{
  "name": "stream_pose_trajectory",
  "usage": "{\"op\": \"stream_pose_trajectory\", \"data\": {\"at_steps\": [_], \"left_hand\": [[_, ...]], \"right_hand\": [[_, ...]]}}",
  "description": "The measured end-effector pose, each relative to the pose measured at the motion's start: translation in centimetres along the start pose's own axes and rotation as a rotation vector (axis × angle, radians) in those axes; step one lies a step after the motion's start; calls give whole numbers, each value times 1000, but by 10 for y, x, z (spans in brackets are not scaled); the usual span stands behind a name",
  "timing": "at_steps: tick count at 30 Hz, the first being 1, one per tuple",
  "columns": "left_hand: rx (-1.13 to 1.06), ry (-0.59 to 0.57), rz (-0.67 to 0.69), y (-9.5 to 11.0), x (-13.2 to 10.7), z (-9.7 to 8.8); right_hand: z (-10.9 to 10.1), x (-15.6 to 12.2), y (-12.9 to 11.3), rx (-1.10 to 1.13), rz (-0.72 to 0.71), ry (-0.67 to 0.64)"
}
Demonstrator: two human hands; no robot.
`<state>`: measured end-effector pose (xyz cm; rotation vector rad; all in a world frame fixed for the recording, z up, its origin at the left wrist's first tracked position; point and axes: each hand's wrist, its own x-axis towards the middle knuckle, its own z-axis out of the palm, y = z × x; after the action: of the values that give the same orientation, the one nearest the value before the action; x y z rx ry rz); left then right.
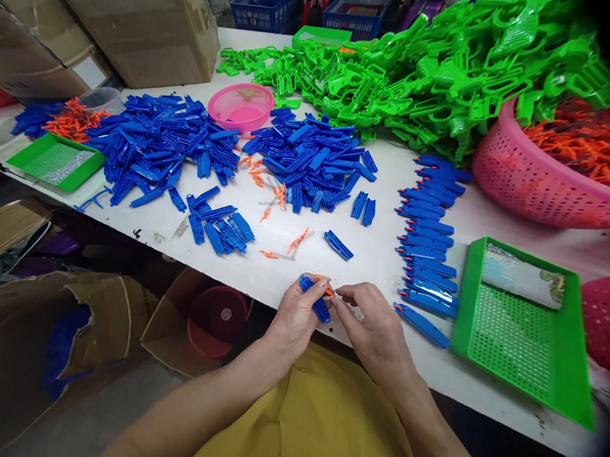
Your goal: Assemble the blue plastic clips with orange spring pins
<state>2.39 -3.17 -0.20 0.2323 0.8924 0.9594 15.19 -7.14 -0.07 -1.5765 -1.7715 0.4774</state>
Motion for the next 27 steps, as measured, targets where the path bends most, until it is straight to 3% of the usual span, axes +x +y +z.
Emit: {"op": "stream_pose_trajectory", "data": {"at_steps": [6,14,20,27], "left_hand": [[-138,-15,-11,-3,2,2],[-279,-40,-140,5,3,3],[-285,-82,-139,4,4,1],[-291,-126,-118,2,6,-2]], "right_hand": [[1,0,-1,6,11,50],[7,-1,-2,260,286,-1],[23,-1,-2,241,308,-9],[19,3,-2,261,333,-50]]}}
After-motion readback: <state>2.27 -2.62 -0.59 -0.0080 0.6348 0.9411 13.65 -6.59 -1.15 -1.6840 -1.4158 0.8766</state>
